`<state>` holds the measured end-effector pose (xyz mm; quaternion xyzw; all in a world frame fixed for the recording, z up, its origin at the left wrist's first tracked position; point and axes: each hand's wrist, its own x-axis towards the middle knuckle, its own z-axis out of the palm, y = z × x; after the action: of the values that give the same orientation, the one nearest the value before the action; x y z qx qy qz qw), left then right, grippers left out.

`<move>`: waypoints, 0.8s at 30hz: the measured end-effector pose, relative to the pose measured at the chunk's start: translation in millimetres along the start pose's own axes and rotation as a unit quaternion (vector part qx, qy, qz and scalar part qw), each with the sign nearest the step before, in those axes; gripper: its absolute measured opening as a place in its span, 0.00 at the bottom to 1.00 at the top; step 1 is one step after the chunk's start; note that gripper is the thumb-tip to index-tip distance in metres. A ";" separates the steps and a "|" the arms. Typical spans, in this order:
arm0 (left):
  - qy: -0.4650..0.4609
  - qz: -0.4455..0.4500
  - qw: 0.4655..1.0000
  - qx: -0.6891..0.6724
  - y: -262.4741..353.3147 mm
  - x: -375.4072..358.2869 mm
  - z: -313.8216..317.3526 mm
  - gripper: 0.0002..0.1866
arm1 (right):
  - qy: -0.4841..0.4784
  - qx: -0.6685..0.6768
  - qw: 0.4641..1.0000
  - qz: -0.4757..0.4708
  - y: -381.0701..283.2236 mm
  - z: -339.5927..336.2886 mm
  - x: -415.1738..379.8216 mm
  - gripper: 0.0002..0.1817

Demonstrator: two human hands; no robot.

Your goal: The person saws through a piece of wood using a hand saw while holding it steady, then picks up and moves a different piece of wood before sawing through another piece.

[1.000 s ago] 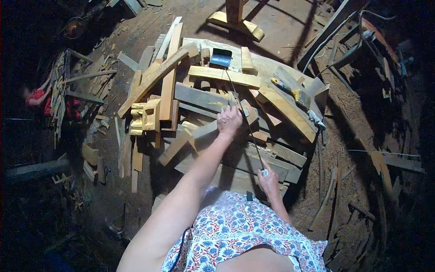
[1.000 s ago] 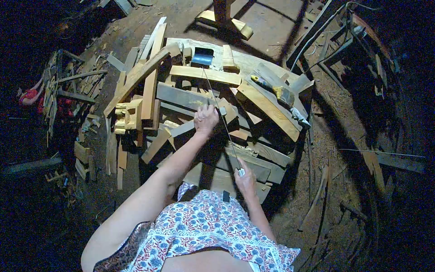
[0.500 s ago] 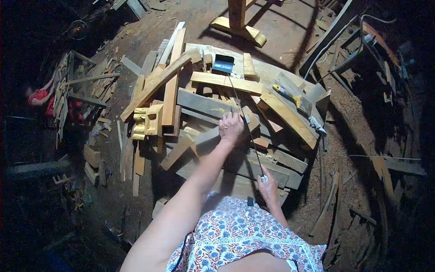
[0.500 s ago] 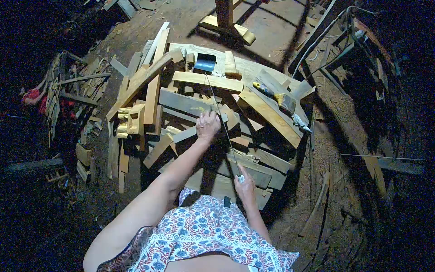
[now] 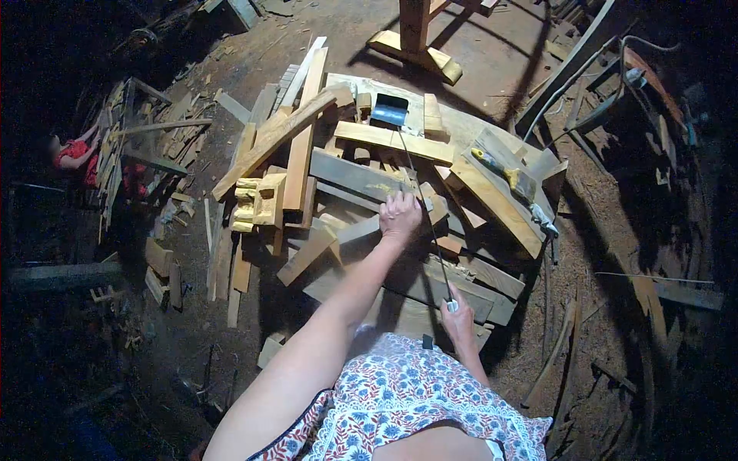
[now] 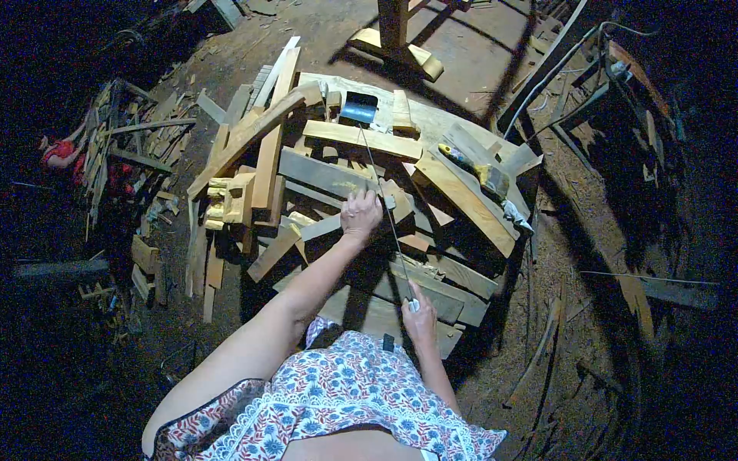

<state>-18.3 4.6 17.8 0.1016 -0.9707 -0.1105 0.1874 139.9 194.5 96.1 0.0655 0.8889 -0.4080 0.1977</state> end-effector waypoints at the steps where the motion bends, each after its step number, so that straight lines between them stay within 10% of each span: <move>1: 0.000 -0.001 1.000 0.000 -0.1 -0.7 0.0 0.07 | 0.000 0.000 1.000 0.000 -0.1 -0.1 -0.8 0.26; 24: 0.008 0.047 0.997 0.054 -7.0 1.5 8.2 0.08 | 0.038 0.002 0.999 -0.019 -16.1 -15.3 -10.1 0.25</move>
<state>-21.7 -0.9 9.1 0.0667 -0.9775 -0.0479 0.1945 140.1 195.8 120.4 0.0646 0.8961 -0.4104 0.1563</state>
